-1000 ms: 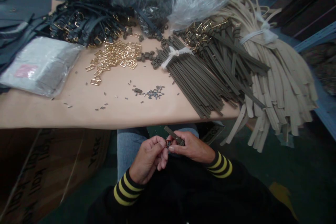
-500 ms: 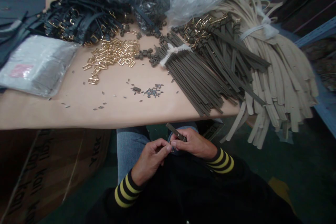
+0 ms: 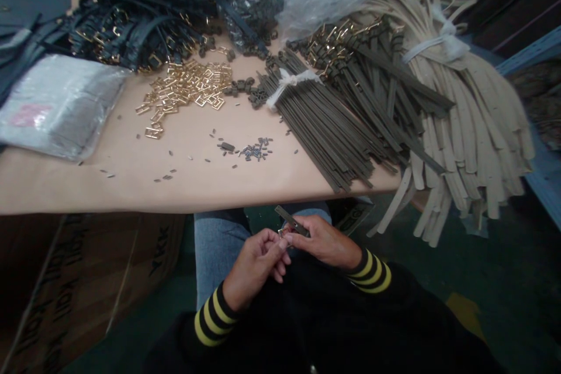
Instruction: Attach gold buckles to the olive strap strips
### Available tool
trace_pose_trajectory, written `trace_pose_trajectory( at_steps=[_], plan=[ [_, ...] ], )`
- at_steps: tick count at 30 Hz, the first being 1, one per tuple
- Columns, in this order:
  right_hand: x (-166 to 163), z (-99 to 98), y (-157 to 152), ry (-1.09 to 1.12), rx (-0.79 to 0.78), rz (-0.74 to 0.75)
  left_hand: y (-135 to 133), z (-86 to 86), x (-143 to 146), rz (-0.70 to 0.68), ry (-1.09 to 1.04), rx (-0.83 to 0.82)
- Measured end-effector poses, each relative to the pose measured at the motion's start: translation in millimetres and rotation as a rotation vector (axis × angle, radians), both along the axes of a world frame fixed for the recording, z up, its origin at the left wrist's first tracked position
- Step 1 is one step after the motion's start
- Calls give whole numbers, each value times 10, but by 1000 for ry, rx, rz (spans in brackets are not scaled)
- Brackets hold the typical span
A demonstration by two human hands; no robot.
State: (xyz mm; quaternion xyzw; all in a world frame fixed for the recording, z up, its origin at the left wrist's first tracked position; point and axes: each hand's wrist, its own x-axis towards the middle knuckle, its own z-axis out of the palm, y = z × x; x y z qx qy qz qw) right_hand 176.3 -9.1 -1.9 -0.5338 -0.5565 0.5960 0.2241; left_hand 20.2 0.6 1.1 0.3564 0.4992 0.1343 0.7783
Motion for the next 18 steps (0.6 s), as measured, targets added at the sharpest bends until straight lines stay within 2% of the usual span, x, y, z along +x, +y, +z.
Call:
trace_pose_trajectory(
  at_steps=[2,4,8,10,15,18],
  plan=[
    [16,16,6,-6,2,53,18,-18,-22,-25,62,111],
    [25,35,9,-27,-5,104,30,-27,-37,-38,65,149],
    [22,67,7,-37,-18,157,34,-15,-43,-50,-22,27],
    [18,71,-4,-43,-22,133,38,2,-38,6,-61,-55],
    [22,40,-78,1,-64,-78,76,39,-28,220,-186,-185],
    [32,25,-135,53,-104,-66,93,37,-34,273,-225,-174]
  ],
)
